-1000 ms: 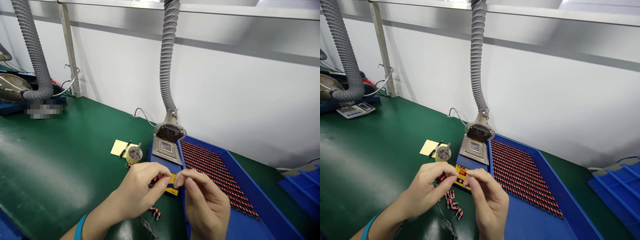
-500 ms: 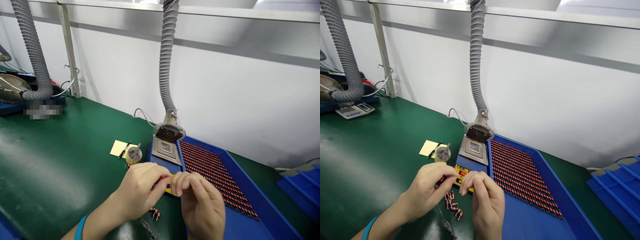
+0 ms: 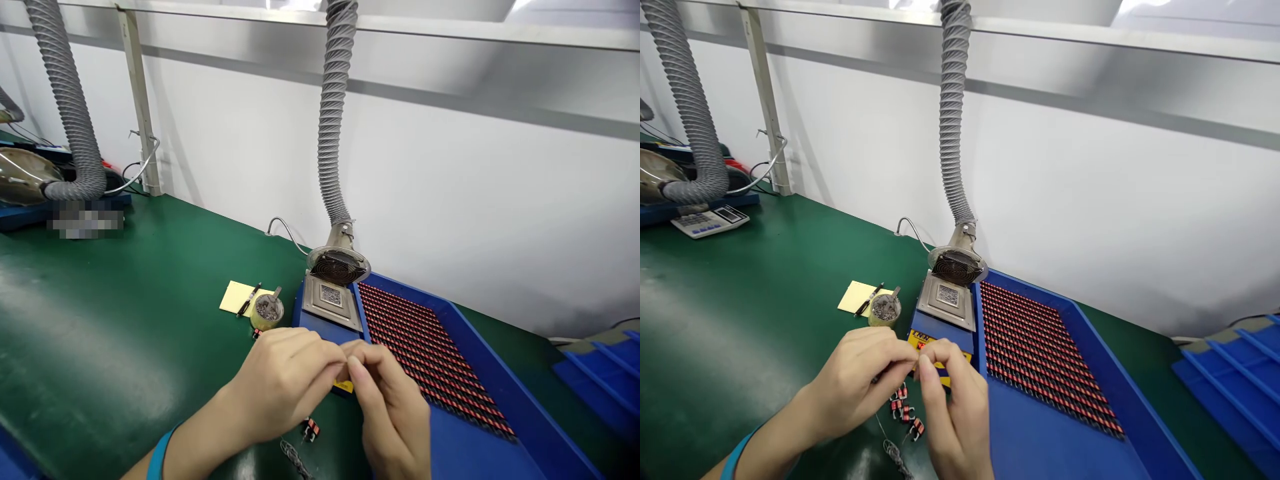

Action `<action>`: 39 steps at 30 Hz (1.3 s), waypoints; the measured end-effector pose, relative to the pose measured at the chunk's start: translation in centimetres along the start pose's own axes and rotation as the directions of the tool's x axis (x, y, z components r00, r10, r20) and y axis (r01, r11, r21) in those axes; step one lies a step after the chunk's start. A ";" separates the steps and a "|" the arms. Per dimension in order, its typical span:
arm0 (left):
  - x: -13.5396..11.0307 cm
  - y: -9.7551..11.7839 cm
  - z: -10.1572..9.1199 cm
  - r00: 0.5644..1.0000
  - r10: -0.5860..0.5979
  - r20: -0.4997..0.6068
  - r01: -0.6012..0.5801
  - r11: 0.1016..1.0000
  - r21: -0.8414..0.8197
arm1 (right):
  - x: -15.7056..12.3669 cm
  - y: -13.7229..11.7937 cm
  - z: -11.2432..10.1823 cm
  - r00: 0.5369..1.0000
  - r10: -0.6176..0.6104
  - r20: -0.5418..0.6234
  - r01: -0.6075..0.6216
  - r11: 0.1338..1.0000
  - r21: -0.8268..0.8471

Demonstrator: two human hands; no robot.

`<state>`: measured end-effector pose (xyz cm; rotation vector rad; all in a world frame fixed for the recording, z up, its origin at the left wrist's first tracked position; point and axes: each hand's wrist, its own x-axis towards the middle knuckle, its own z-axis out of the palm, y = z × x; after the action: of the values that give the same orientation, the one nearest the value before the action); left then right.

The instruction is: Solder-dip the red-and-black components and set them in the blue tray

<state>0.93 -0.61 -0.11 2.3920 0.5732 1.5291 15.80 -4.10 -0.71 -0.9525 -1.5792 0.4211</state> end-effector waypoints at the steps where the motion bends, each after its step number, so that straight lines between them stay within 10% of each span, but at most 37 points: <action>1: 0.0 0.0 0.1 0.999 0.046 -0.005 -0.045 0.997 0.054 | 0.1 -0.1 0.0 0.995 0.096 0.031 -0.099 0.990 0.104; 4: 0.0 0.1 0.0 0.999 -0.003 -0.033 0.003 1.000 0.011 | 0.2 -0.3 -0.1 0.990 0.141 0.028 -0.142 0.930 0.340; 11: 0.0 0.7 -0.8 0.908 -0.398 0.130 0.417 0.839 -0.351 | -0.2 0.3 -0.2 0.965 -0.248 -0.083 0.250 0.968 0.008; 18: 0.5 0.7 -1.1 0.871 -0.422 0.252 0.492 0.750 -0.442 | 0.1 0.7 -0.3 0.984 -0.172 -0.043 0.176 0.980 0.098; 23: 0.3 0.5 -0.8 0.903 -0.369 0.221 0.426 0.834 -0.350 | 0.0 0.9 -0.5 0.975 -0.220 -0.033 0.220 0.976 0.001; 27: 0.0 0.1 0.0 0.994 -0.090 0.055 0.093 0.994 -0.051 | -0.1 0.4 -0.1 0.998 -0.058 0.002 0.058 0.996 -0.066; 32: -0.2 0.0 0.4 0.999 0.050 -0.011 -0.047 0.985 0.169 | 0.2 0.2 0.3 0.956 0.269 0.119 -0.294 0.880 0.372; 39: 0.0 0.5 -0.6 0.942 -0.325 0.084 0.335 0.905 -0.263 | -0.3 1.0 -0.2 0.976 -0.186 -0.113 0.186 0.982 -0.004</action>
<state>0.52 -1.07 0.40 1.9921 0.6698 1.3159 16.28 -3.80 -1.56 -0.8006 -1.5468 0.2376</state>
